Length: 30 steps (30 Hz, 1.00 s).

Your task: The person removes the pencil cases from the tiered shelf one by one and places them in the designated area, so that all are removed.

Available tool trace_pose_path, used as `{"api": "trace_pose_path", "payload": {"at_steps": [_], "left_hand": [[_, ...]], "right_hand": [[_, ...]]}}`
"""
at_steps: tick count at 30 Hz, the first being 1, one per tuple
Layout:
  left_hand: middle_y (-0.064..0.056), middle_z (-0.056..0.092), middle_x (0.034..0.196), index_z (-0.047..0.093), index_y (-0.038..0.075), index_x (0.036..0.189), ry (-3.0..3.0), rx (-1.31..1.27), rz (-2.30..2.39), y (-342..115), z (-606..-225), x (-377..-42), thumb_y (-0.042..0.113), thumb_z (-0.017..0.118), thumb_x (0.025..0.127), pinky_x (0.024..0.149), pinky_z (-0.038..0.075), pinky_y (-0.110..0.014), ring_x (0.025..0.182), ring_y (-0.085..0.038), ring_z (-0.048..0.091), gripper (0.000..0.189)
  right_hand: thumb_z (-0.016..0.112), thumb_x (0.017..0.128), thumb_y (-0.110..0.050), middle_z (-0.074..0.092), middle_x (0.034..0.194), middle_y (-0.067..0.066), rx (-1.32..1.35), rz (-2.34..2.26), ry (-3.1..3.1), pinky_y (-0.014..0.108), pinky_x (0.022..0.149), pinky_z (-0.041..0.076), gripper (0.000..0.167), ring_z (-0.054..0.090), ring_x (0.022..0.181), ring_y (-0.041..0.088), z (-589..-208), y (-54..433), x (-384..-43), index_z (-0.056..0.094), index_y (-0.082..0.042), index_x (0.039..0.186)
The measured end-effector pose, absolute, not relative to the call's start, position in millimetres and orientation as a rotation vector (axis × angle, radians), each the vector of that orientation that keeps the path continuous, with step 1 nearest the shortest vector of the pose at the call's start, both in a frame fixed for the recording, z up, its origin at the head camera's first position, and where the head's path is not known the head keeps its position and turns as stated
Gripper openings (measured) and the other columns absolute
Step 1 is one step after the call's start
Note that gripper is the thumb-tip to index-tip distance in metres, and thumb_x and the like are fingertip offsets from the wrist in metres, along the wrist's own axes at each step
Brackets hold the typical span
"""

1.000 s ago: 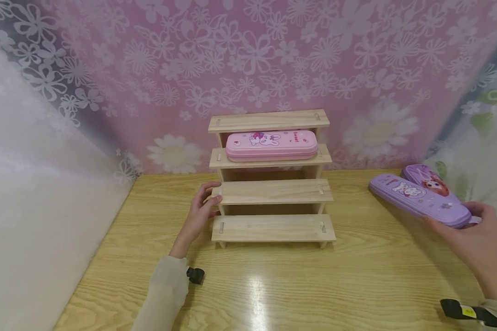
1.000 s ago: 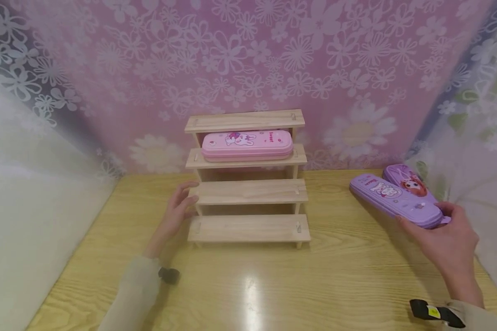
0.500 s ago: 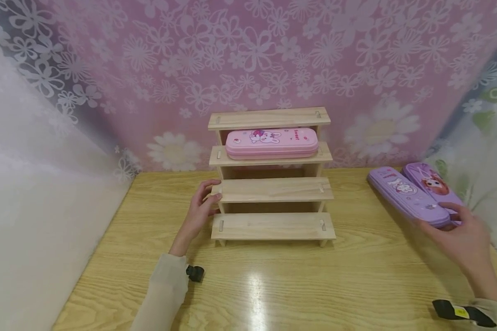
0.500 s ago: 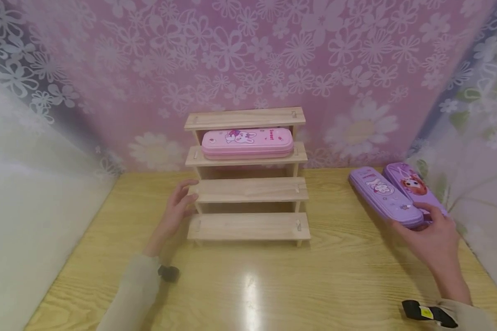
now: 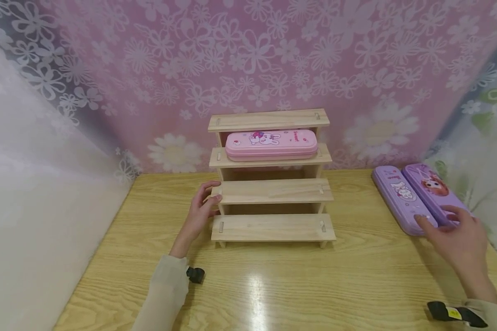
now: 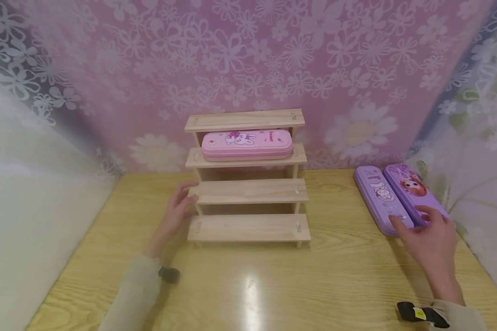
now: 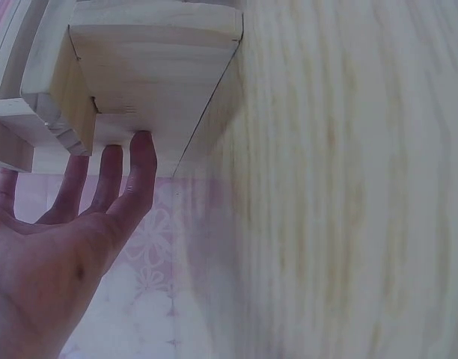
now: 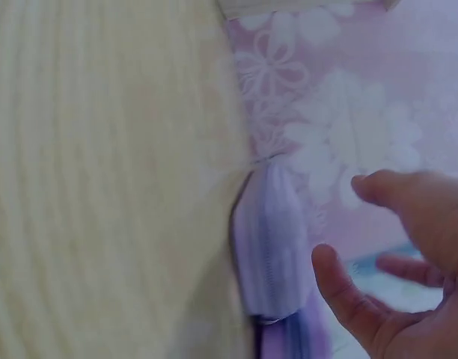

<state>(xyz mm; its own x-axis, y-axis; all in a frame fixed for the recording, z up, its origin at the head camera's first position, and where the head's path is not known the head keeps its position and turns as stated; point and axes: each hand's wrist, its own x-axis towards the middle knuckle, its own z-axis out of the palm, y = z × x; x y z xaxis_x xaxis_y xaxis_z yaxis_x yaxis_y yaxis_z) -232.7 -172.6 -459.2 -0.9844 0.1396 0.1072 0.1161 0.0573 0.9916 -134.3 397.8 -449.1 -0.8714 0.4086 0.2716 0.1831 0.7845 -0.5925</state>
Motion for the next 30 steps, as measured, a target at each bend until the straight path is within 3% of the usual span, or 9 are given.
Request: {"api": "trace_pose_path", "payload": {"at_steps": [1, 3, 5, 7, 10, 14, 21, 25, 30], "left_hand": [[-0.015, 0.054, 0.138, 0.047, 0.011, 0.144, 2.269, 0.272, 2.131, -173, -460, -233, 0.019, 0.056, 0.104, 0.087, 0.059, -0.056, 0.11, -0.023, 0.062, 0.042], [-0.014, 0.054, 0.138, 0.048, 0.014, 0.144, 2.269, 0.266, 2.132, -175, -461, -234, 0.02, 0.056, 0.104, 0.088, 0.059, -0.056, 0.111, -0.024, 0.062, 0.041], [-0.014, 0.053, 0.139, 0.049, 0.015, 0.143, 2.275, 0.257, 2.128, -175, -459, -233, 0.02, 0.056, 0.104, 0.088, 0.059, -0.055, 0.112, -0.025, 0.062, 0.04], [-0.014, 0.053, 0.14, 0.05, 0.015, 0.143, 2.28, 0.25, 2.125, -175, -458, -233, 0.02, 0.056, 0.104, 0.088, 0.059, -0.055, 0.112, -0.025, 0.062, 0.04], [-0.015, 0.054, 0.138, 0.05, 0.014, 0.143, 2.286, 0.249, 2.124, -175, -457, -233, 0.02, 0.057, 0.104, 0.088, 0.06, -0.054, 0.112, -0.024, 0.062, 0.04], [-0.015, 0.055, 0.136, 0.049, 0.013, 0.143, 2.279, 0.259, 2.128, -175, -457, -234, 0.02, 0.057, 0.104, 0.087, 0.06, -0.053, 0.109, -0.022, 0.062, 0.04], [-0.014, 0.055, 0.135, 0.049, 0.012, 0.142, 2.27, 0.246, 2.14, -172, -455, -232, 0.018, 0.056, 0.104, 0.086, 0.059, -0.056, 0.106, -0.02, 0.063, 0.039], [-0.016, 0.054, 0.136, 0.049, 0.012, 0.142, 2.265, 0.242, 2.142, -171, -456, -232, 0.017, 0.056, 0.104, 0.087, 0.059, -0.058, 0.107, -0.022, 0.063, 0.039], [-0.016, 0.053, 0.137, 0.05, 0.014, 0.141, 2.264, 0.24, 2.144, -170, -456, -231, 0.017, 0.056, 0.104, 0.088, 0.059, -0.058, 0.108, -0.023, 0.062, 0.038]], "right_hand": [[0.08, 0.085, -0.034, 0.073, 0.082, 0.01, -0.407, 0.822, -2.547, 0.031, 0.08, 0.038, 0.067, 0.063, 0.097, 0.014, -446, 395, -136, 0.056, 0.01, 0.129], [0.082, 0.084, -0.028, 0.066, 0.085, -0.015, -0.289, 0.874, -2.484, 0.013, 0.069, 0.038, 0.058, 0.056, 0.079, -0.014, -440, 387, -140, 0.061, 0.007, 0.126], [0.084, 0.083, -0.02, 0.05, 0.097, -0.035, -0.171, 0.954, -2.426, -0.001, 0.065, 0.038, 0.053, 0.044, 0.075, -0.029, -431, 376, -145, 0.063, 0.005, 0.124], [0.084, 0.083, -0.014, 0.049, 0.108, -0.031, -0.051, 1.031, -2.383, -0.001, 0.063, 0.044, 0.05, 0.052, 0.079, -0.026, -422, 361, -152, 0.064, 0.002, 0.126], [0.083, 0.082, -0.01, 0.053, 0.114, -0.031, 0.068, 1.069, -2.333, -0.003, 0.071, 0.044, 0.047, 0.056, 0.09, -0.02, -407, 337, -162, 0.068, -0.007, 0.126], [0.083, 0.082, -0.008, 0.064, 0.118, -0.02, 0.205, 1.072, -2.274, -0.002, 0.077, 0.044, 0.046, 0.057, 0.099, -0.016, -391, 305, -177, 0.071, -0.014, 0.126], [0.082, 0.081, 0.0, 0.065, 0.12, 0.009, 0.414, 1.059, -2.227, 0.002, 0.085, 0.044, 0.048, 0.053, 0.107, -0.014, -375, 258, -208, 0.068, -0.003, 0.126], [0.084, 0.079, 0.0, 0.066, 0.126, 0.018, 0.478, 1.088, -2.207, 0.006, 0.087, 0.046, 0.047, 0.054, 0.111, -0.01, -369, 239, -223, 0.068, -0.001, 0.124], [0.083, 0.078, 0.001, 0.067, 0.126, 0.019, 0.572, 1.086, -2.175, 0.009, 0.086, 0.047, 0.047, 0.061, 0.111, 0.017, -363, 220, -241, 0.068, 0.001, 0.123]]}}
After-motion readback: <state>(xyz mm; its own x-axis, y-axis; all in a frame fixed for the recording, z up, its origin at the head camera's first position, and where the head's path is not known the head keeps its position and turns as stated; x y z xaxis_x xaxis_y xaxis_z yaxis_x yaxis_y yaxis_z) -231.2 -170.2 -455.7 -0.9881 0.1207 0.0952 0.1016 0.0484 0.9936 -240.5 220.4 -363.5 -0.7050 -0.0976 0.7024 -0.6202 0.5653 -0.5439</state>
